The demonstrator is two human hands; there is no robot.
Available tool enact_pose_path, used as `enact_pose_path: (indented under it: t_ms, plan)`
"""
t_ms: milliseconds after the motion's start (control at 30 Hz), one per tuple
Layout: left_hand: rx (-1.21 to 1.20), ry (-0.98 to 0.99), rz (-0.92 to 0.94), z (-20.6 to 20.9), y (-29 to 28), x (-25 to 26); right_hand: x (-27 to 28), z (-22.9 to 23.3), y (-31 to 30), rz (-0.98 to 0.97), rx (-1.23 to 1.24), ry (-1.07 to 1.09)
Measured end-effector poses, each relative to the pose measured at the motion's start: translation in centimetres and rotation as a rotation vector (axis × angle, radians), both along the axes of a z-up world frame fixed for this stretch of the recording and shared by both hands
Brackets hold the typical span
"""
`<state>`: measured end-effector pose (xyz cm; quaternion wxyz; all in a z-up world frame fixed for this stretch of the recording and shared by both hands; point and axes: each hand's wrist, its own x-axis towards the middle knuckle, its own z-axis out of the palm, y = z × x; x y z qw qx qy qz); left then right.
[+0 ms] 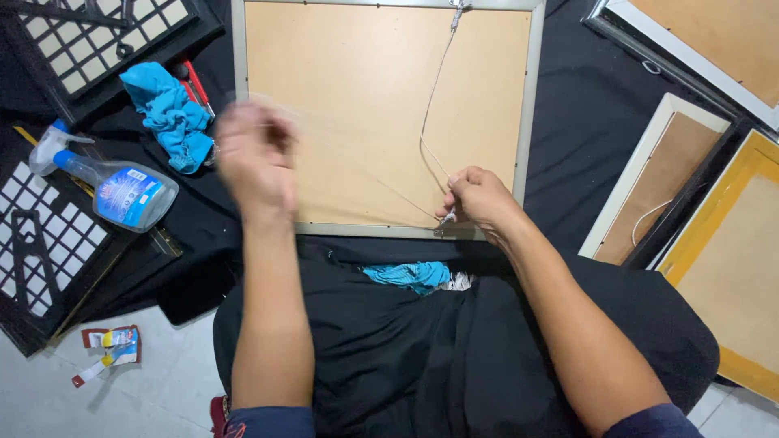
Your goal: Attaching a hanging wire to the back of a picture frame by threading it through eyelets and twisting the ends.
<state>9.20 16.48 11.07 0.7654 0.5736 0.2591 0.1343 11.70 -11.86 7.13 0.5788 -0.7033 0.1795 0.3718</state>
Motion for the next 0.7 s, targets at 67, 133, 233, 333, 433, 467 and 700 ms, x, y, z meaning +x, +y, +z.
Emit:
enact_pose_path:
  t_ms: [67, 133, 233, 333, 433, 467, 700]
  plan:
    - [0.069, -0.327, 0.442, -2.4, 3.7, -0.5, -0.1, -2.0, -0.2, -0.044, -0.001, -0.055]
    - [0.065, -0.307, 0.450, -3.7, 3.8, -0.2, -0.1, -3.1, -0.5, -0.047, -0.007, -0.066]
    - [0.164, -0.143, 0.246, -1.3, 0.2, 0.1, 0.3, -3.2, -0.7, -0.029, -0.018, -0.092]
    - [0.389, 0.126, -0.192, -0.6, -3.5, -0.2, 0.2, -1.9, -0.6, 0.008, -0.041, -0.103]
    - [0.762, 0.300, -0.522, -3.5, -5.5, -0.3, 0.5, -1.6, -0.6, 0.013, -0.076, -0.105]
    - [1.008, 0.365, -0.625, -4.9, -6.1, -0.5, 0.5, -1.7, -0.6, 0.006, -0.099, -0.097]
    - [0.660, 0.260, -0.993, -6.3, -12.2, -2.1, -0.1, -1.3, -0.4, 0.049, 0.002, -0.181]
